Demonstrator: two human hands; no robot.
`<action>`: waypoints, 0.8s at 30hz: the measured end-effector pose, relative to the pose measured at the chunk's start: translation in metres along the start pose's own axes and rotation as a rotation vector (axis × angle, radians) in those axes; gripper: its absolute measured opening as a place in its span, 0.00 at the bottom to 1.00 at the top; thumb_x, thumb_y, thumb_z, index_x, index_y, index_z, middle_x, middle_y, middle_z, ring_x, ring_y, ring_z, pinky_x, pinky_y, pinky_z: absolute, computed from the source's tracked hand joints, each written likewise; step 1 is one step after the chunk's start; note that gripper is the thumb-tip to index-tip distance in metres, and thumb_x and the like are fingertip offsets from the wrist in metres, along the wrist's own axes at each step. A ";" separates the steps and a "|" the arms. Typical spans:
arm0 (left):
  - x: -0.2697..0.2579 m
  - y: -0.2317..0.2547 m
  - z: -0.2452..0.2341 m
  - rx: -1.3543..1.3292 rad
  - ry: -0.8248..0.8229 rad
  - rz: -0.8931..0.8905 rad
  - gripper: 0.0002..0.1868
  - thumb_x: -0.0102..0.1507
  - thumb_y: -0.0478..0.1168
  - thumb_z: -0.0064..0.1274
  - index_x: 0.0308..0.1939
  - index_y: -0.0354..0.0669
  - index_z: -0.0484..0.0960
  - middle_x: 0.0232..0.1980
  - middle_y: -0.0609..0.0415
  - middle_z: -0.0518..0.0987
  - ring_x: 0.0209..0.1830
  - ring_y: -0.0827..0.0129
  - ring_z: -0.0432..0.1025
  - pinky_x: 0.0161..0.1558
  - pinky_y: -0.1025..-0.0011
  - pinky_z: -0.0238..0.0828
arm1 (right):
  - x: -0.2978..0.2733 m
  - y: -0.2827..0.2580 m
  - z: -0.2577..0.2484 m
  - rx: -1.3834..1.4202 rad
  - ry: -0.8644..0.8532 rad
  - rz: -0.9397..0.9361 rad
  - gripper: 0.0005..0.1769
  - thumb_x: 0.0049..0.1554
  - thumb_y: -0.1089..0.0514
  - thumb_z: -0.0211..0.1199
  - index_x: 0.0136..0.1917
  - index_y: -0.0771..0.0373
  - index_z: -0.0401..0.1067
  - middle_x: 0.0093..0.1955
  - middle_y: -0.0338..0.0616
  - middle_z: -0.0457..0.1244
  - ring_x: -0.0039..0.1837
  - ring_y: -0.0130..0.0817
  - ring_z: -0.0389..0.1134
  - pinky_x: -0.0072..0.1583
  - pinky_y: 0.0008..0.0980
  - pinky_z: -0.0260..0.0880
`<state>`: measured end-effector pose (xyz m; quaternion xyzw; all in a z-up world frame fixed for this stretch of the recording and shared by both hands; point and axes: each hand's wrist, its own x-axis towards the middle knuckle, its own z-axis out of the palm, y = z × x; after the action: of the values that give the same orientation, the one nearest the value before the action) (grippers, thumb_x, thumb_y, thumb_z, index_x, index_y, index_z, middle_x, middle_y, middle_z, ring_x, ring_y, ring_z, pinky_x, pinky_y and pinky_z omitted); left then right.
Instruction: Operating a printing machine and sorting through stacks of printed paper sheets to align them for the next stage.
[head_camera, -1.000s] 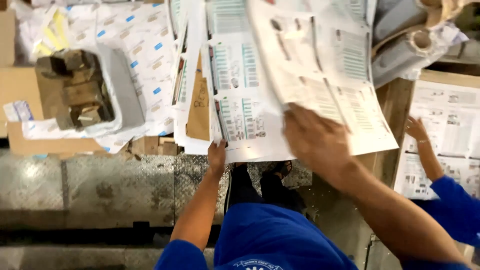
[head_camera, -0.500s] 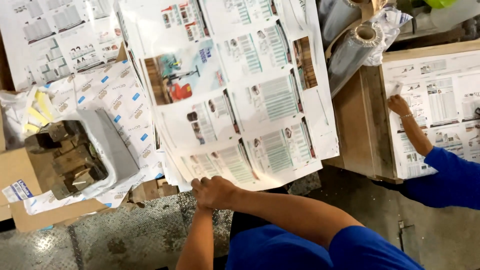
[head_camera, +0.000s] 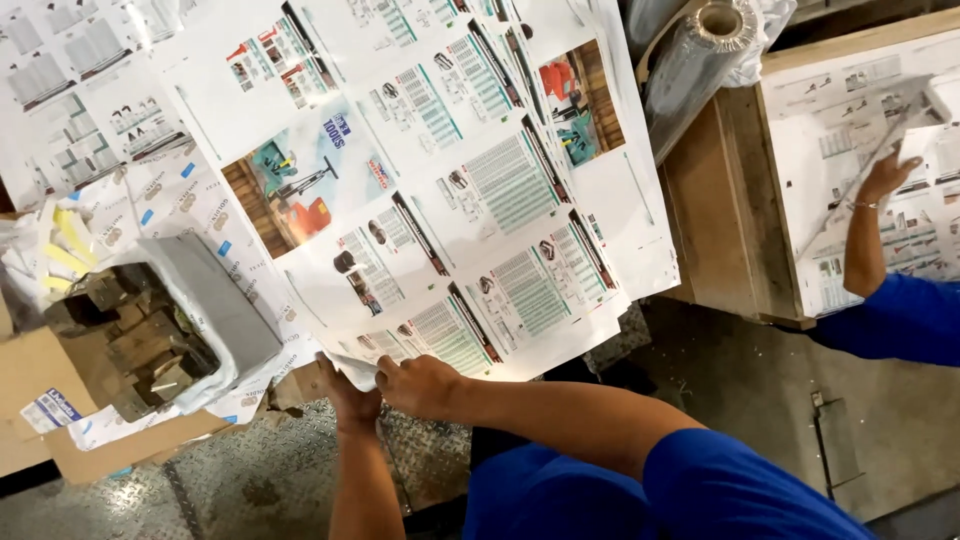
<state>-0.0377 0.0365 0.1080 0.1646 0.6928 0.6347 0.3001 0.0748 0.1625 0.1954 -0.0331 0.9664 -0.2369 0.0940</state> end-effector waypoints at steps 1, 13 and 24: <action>0.009 0.010 -0.001 -0.409 0.128 -0.339 0.35 0.66 0.61 0.45 0.65 0.37 0.71 0.60 0.44 0.78 0.56 0.54 0.74 0.56 0.57 0.71 | -0.001 0.000 -0.004 -0.001 -0.005 -0.005 0.17 0.57 0.61 0.61 0.53 0.79 0.70 0.61 0.71 0.62 0.40 0.49 0.76 0.35 0.43 0.77; 0.066 -0.072 -0.065 0.018 0.191 -0.855 0.39 0.61 0.36 0.51 0.77 0.35 0.60 0.72 0.35 0.69 0.70 0.46 0.66 0.69 0.57 0.64 | -0.064 0.054 -0.050 0.779 -0.214 0.295 0.41 0.62 0.39 0.53 0.82 0.48 0.44 0.80 0.56 0.50 0.58 0.55 0.71 0.64 0.54 0.69; 0.056 -0.018 -0.034 -0.215 0.155 -0.884 0.37 0.61 0.33 0.55 0.74 0.38 0.61 0.69 0.39 0.71 0.64 0.46 0.73 0.50 0.57 0.78 | -0.232 0.130 0.080 0.696 0.539 1.452 0.42 0.54 0.53 0.73 0.75 0.67 0.58 0.74 0.64 0.56 0.74 0.59 0.59 0.72 0.54 0.63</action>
<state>-0.0992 0.0419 0.0792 -0.2269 0.6471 0.5246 0.5046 0.3153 0.2666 0.1042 0.6837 0.6093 -0.4017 -0.0062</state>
